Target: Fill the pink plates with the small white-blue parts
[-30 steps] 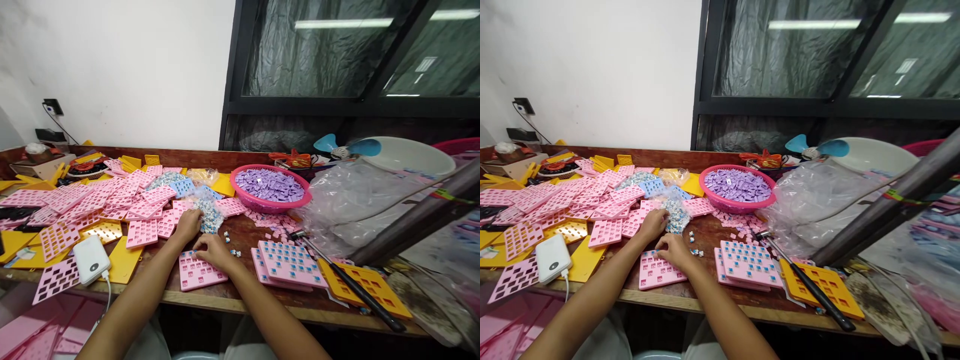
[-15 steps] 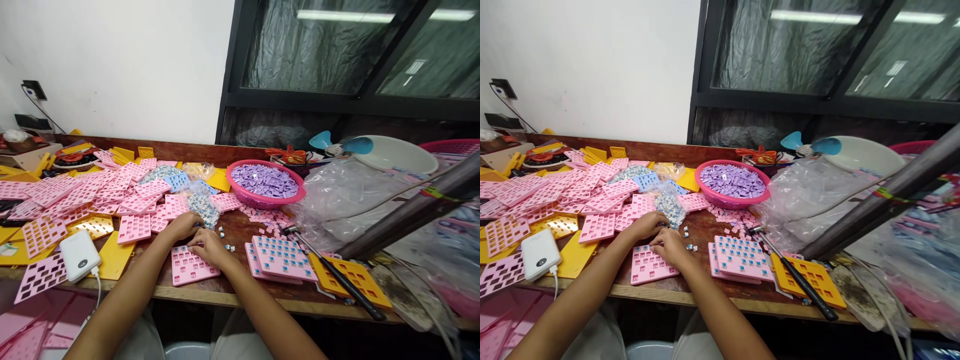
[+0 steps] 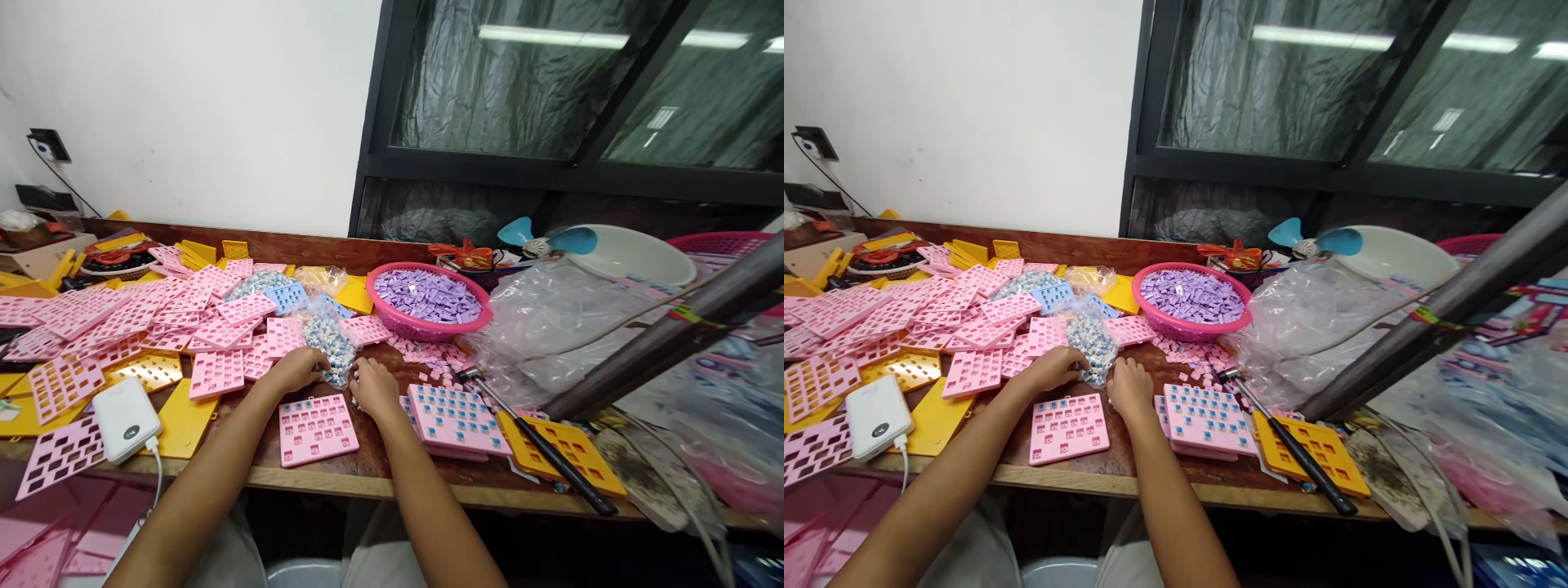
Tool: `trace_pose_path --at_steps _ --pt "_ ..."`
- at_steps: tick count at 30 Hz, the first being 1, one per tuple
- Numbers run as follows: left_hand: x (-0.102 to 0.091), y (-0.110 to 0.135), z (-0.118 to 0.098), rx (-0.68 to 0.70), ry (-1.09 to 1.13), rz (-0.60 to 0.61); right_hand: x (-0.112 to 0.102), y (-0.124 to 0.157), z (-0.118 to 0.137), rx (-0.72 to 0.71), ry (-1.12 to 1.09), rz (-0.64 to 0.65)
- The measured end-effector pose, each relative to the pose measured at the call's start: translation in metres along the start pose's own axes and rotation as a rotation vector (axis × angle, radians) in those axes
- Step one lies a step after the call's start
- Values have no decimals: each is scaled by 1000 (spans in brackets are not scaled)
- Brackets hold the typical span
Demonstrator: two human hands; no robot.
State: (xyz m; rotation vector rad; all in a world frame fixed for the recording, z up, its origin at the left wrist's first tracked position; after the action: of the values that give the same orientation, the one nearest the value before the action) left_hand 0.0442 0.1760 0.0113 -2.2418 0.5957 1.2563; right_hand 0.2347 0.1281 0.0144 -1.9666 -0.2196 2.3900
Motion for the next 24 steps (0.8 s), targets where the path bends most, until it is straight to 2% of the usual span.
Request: trace_pose_path --at_steps 4,8,12,16,20,24 --pt "-2 2 1 -4 22 4 4 -2 0 -1 -19 31" --pt "-2 5 0 15 40 11 1 -3 -4 -1 -101 -48" --pt "-9 7 -3 20 87 -17 -2 -4 -4 -64 -327 -179" --pt "-21 13 -13 12 229 3 0 -2 5 -226 -600 -185" --pt "-36 39 -28 -40 329 -25 0 0 14 -369 -783 -131" --pt "-45 90 -45 -76 477 -74 5 0 21 -362 -938 -1"
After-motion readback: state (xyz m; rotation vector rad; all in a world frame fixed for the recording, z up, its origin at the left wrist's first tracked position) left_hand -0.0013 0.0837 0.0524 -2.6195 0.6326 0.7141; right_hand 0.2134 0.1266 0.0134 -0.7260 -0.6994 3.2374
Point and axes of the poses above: each hand's wrist, its own y-axis away from the middle knuckle, its own x-axis out of the palm, z = x × y, the point moved 3 cm from there along -y, towards the middle knuckle, and after that the axes turned 3 degrees about -x, right-handed, at the moved point
